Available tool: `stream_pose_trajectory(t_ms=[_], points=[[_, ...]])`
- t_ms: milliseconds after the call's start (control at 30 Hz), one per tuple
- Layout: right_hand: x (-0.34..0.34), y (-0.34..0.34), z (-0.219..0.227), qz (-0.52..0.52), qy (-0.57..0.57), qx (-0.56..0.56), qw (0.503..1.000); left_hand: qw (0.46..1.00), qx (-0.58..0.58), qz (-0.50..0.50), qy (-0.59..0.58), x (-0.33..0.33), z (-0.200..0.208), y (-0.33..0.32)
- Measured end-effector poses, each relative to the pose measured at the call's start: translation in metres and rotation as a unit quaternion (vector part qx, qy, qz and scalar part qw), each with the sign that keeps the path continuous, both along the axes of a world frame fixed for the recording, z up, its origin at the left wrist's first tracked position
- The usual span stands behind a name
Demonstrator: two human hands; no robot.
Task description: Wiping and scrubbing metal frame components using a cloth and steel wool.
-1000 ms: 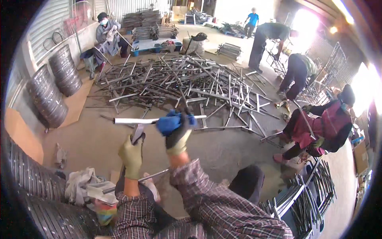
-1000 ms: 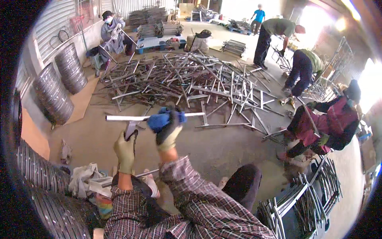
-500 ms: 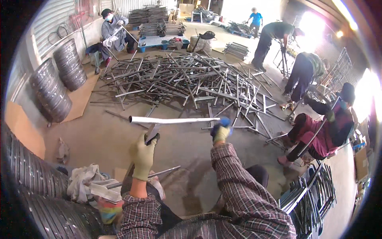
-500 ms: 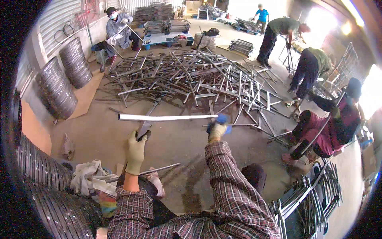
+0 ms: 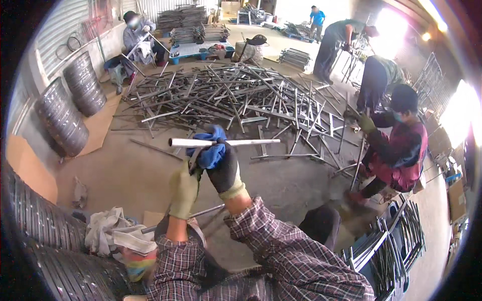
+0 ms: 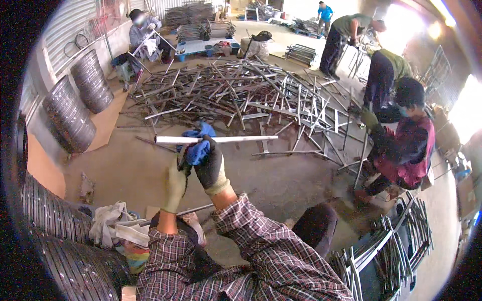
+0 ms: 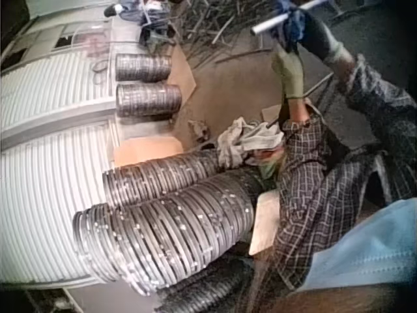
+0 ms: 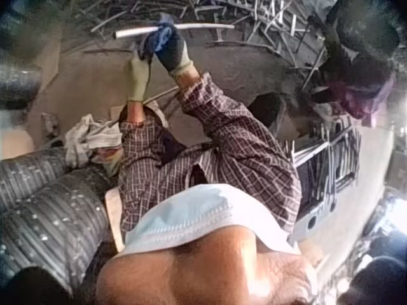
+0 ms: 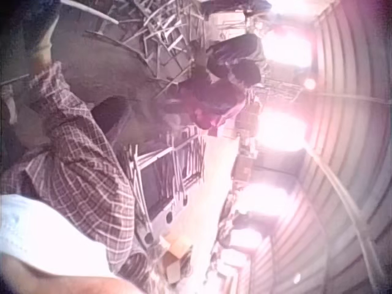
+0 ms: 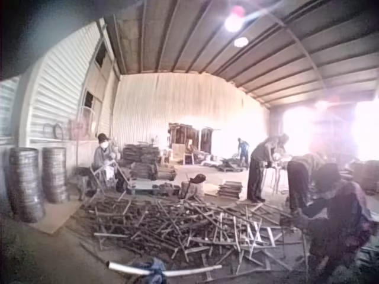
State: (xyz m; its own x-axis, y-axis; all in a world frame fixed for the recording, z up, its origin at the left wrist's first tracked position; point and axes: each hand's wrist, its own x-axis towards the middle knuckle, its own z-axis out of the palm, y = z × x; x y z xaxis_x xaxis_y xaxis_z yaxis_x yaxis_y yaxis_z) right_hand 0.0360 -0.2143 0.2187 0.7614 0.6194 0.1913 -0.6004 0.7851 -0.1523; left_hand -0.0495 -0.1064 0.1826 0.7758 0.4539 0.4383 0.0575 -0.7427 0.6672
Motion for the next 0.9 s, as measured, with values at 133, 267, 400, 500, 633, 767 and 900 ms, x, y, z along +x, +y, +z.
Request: stream_pose_trajectory(t_ms=[133,267,400,500,633,767,900], points=[[0.005,-0.009,-0.023,0.077,-0.156,0.054,0.983,0.980,-0.169,-0.108,0.002,-0.013,0.003,0.013],[-0.008,-0.036,-0.065,-0.006,-0.065,-0.134,0.989,0.960,-0.260,-0.096,-0.037,-0.015,0.007,0.012],[-0.060,-0.029,-0.068,-0.089,-0.157,-0.401,0.898,0.949,-0.282,-0.103,-0.094,-0.033,0.035,0.016],[-0.088,-0.022,-0.070,-0.172,-0.449,-0.462,0.745,0.918,-0.327,-0.120,-0.191,-0.039,0.060,0.004],[-0.091,-0.033,-0.093,-0.171,-0.734,-0.495,0.432,0.859,-0.372,-0.184,-0.300,-0.051,0.104,0.008],[-0.087,-0.072,-0.029,-0.224,-0.654,-0.456,0.561,0.824,-0.407,-0.240,-0.314,-0.072,0.192,-0.026],[-0.114,-0.091,0.060,-0.271,-0.414,-0.398,0.773,0.824,-0.411,-0.246,-0.302,-0.092,0.229,-0.060]])
